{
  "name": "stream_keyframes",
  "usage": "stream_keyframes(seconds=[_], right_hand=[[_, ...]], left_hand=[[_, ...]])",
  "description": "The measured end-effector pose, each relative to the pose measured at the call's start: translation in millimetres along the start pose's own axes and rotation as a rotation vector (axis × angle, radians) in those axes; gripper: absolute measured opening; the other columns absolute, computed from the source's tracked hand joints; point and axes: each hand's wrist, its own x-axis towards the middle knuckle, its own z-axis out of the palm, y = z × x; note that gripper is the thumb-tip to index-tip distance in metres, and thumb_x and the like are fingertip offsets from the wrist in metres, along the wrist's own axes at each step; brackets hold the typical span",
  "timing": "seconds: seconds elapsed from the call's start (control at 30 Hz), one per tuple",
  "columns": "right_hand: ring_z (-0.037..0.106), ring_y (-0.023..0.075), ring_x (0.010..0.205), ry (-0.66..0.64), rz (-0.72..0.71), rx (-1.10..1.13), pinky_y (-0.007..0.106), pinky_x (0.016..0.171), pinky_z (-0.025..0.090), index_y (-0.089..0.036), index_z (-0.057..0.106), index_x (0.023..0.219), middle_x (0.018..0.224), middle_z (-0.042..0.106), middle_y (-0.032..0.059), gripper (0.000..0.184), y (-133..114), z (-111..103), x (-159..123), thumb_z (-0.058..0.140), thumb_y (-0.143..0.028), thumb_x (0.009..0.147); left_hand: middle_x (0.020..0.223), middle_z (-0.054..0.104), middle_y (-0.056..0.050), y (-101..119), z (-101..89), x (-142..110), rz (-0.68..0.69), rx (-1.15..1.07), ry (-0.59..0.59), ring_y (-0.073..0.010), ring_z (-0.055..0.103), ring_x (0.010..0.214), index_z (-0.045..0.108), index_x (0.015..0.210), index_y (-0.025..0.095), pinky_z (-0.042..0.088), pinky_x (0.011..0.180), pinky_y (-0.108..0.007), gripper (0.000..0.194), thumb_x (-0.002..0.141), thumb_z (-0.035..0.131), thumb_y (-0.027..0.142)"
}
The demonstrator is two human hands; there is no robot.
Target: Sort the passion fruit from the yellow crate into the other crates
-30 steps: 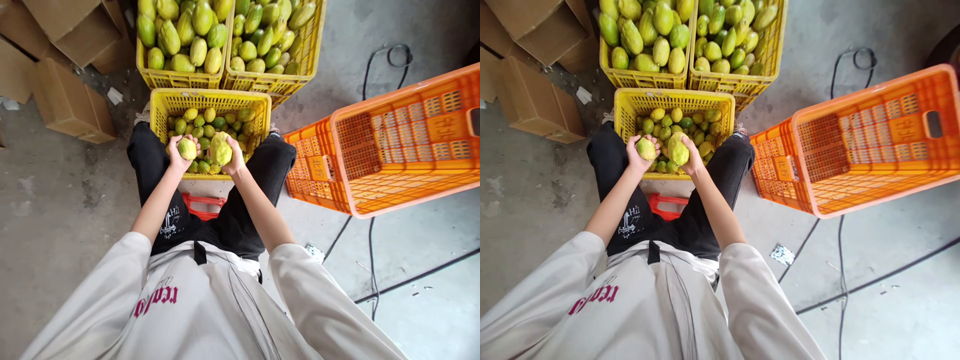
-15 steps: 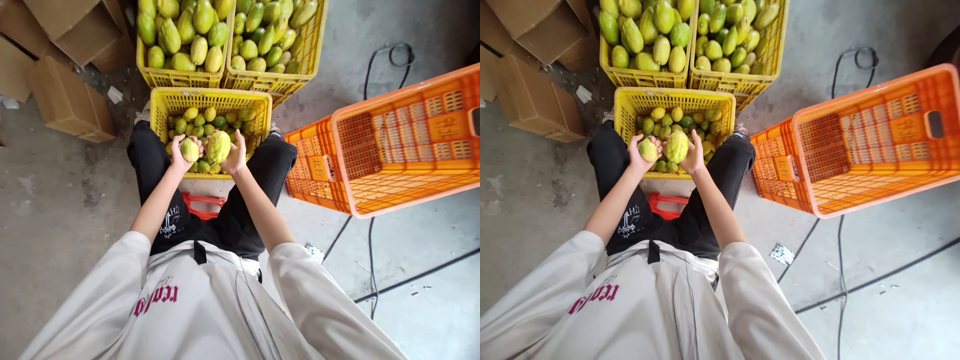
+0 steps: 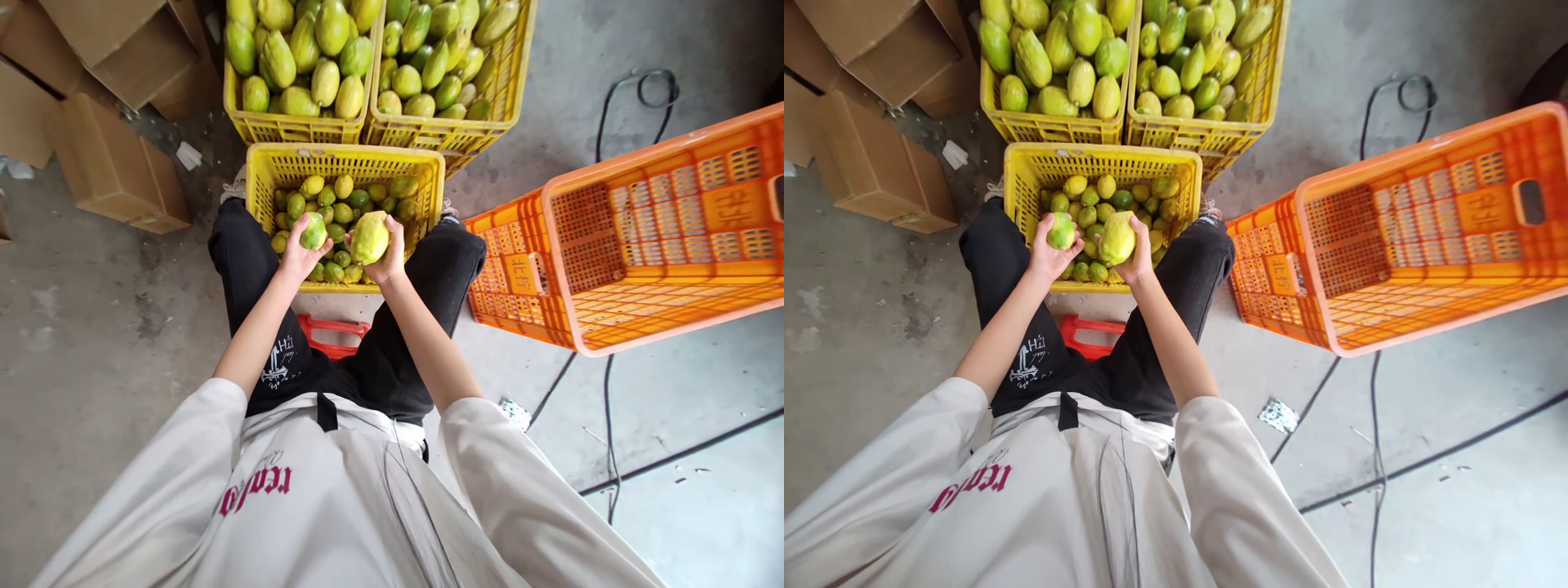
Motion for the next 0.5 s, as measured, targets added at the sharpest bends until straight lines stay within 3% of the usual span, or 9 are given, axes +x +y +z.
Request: stream_keyframes(seconds=[0.17,0.27,0.37,0.5], right_hand=[[0.078,0.0316,0.102,-0.053,0.046,0.01,0.049,0.082,0.07,-0.026,0.07,0.107,0.089,0.076,0.0057,0.048,1.0,-0.9,-0.3,0.061,-0.07,0.091],[0.079,0.0299,0.094,-0.049,0.063,0.029,0.045,0.078,0.07,-0.025,0.069,0.102,0.082,0.074,0.0048,0.049,-0.7,-2.2,0.5,0.058,-0.071,0.094],[0.077,0.0253,0.083,-0.046,0.074,0.045,0.039,0.074,0.069,-0.024,0.067,0.101,0.077,0.073,0.003,0.045,-2.0,-3.5,1.8,0.059,-0.068,0.096],[0.076,0.025,0.079,-0.05,0.082,0.021,0.04,0.074,0.069,-0.023,0.066,0.099,0.075,0.073,0.0031,0.044,-1.4,-4.0,3.3,0.061,-0.066,0.095]], left_hand=[[0.104,0.079,-0.005,-1.1,-1.6,-0.7,0.005,-0.016,-0.055,-0.0219,0.08,0.104,0.068,0.103,0.022,0.064,0.087,-0.03,0.014,0.096,0.071,0.033],[0.099,0.079,-0.004,-2.3,-2.3,-0.3,-0.013,0.033,-0.078,-0.0177,0.079,0.085,0.068,0.103,0.023,0.063,0.074,-0.025,0.018,0.091,0.076,0.033],[0.084,0.076,-0.001,-2.3,-1.8,1.0,-0.016,0.065,-0.028,-0.0137,0.075,0.068,0.068,0.101,0.023,0.059,0.064,-0.021,0.022,0.089,0.079,0.038],[0.077,0.073,0.0,-1.0,-1.3,4.0,0.033,0.061,0.059,-0.0128,0.073,0.062,0.069,0.101,0.024,0.059,0.064,-0.021,0.027,0.088,0.08,0.044]])
